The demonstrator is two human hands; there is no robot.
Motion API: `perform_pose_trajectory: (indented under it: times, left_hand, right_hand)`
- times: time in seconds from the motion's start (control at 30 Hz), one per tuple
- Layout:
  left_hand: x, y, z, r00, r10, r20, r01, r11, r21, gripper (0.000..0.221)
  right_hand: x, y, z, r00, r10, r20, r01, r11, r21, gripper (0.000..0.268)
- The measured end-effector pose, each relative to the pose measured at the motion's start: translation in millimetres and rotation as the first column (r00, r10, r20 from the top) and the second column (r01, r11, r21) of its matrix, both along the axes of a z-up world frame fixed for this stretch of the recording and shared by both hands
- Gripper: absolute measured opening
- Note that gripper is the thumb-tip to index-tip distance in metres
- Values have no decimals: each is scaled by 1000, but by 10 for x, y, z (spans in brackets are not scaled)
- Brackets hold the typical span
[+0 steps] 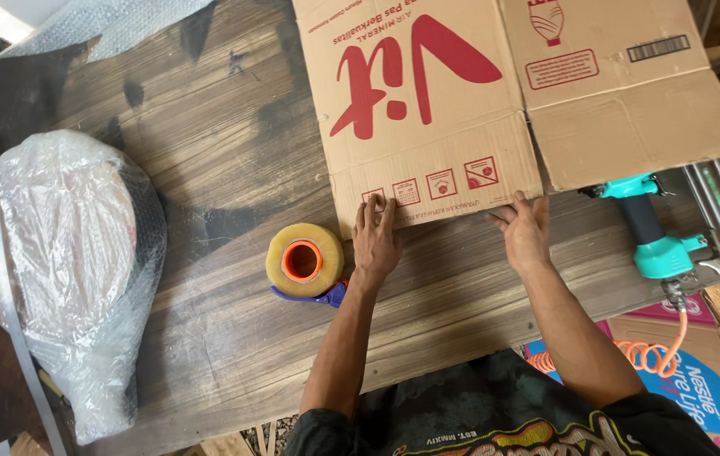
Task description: The person prepares a cardboard box by cutting it with a utility knife and making a hole, then places a small piece of wood into the hole.
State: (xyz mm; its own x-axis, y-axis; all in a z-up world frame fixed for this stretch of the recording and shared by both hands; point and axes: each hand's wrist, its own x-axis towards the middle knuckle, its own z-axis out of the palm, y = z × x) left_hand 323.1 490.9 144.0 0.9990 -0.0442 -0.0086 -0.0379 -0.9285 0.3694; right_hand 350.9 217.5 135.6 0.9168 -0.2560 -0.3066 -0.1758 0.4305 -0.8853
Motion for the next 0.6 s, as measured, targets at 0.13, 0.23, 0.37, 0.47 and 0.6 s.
perform_pose_trajectory:
  times: [0.13,0.23,0.37,0.47,0.6]
  left_hand:
    - [-110,44,-79,997,72,-16,-73,996,-53,76]
    - [-237,238,-117,992,124,8,-124,992,-20,74]
    - [-581,755,-21,958,286,29,-287,953,96,77]
    - [-828,1152,217,939,312,-141,-306,950,66,107]
    - [-1038,1452,373,920,154,-361,-143,988,58,138]
  right_hand:
    - [214,115,-99,991,-4,-137,25,987,156,52]
    - [316,204,-180,986,-37,-165,56,992,115,52]
    - [97,507,394,913,265,-310,-284,959,-17,20]
    - [-109,748,483,677,616,-403,-712,688,-144,31]
    - [-325,1298,32,377,882,-283,-872,235,-429,56]
